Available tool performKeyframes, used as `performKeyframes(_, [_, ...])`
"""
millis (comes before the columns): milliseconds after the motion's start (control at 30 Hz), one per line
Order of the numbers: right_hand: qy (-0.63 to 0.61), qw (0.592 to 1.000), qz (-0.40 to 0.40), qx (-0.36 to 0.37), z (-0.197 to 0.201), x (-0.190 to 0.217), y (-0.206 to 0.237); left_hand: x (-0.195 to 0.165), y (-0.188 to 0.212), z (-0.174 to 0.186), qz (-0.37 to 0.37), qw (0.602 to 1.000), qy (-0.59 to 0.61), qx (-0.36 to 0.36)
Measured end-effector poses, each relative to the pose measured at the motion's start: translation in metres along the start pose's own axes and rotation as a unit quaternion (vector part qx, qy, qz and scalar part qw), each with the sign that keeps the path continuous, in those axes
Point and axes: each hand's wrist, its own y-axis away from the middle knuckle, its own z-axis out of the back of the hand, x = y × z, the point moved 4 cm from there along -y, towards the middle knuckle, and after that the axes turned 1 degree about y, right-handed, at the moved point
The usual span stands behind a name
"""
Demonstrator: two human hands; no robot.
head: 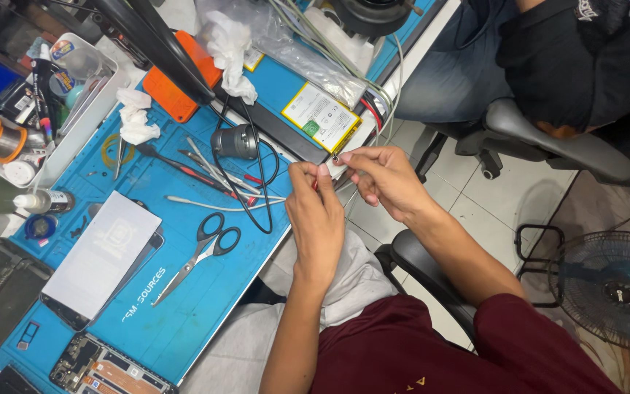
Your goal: The person sits at a repair bench and connects the contact tabs of a phone battery to red and black wires, holding the connections in place. They then set the battery aside and work on a disassembled phone chassis on the mat, pressing on its internal components.
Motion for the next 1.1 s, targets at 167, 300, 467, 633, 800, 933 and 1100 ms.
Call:
performKeyframes(167, [0.027,1.0,0.005,-0.005,-0.003,0.002,-0.005,0.0,-0.001,0.0,-0.058,0.997,-0.044,0.001])
performKeyframes(300, [0.024,1.0,-0.012,0.002,0.0,0.003,-0.005,-0.002,-0.005,-0.004,-0.044,0.997,0.053,0.018])
performKeyframes(467, [0.026,0.999,-0.042,0.008,0.006,0.002,-0.009,-0.001,-0.008,-0.006,-0.023,1.0,0.013,0.016])
performKeyframes(633, [0.019,0.999,-0.022,0.012,0.012,0.003,-0.012,0.002,-0.013,-0.006,-0.013,1.0,-0.019,0.002])
performKeyframes(800, [0.041,0.999,0.018,0.016,0.014,0.0,-0.006,0.008,-0.014,-0.009,0.005,1.0,-0.022,0.001])
performKeyframes(933, [0.076,0.996,0.046,0.013,0.013,-0.002,0.0,0.007,-0.015,-0.01,-0.007,1.0,-0.018,-0.008])
performKeyframes(1100, [0.094,0.993,0.069,0.001,0.012,0.0,0.003,0.007,-0.017,-0.01,0.009,1.0,-0.029,-0.004])
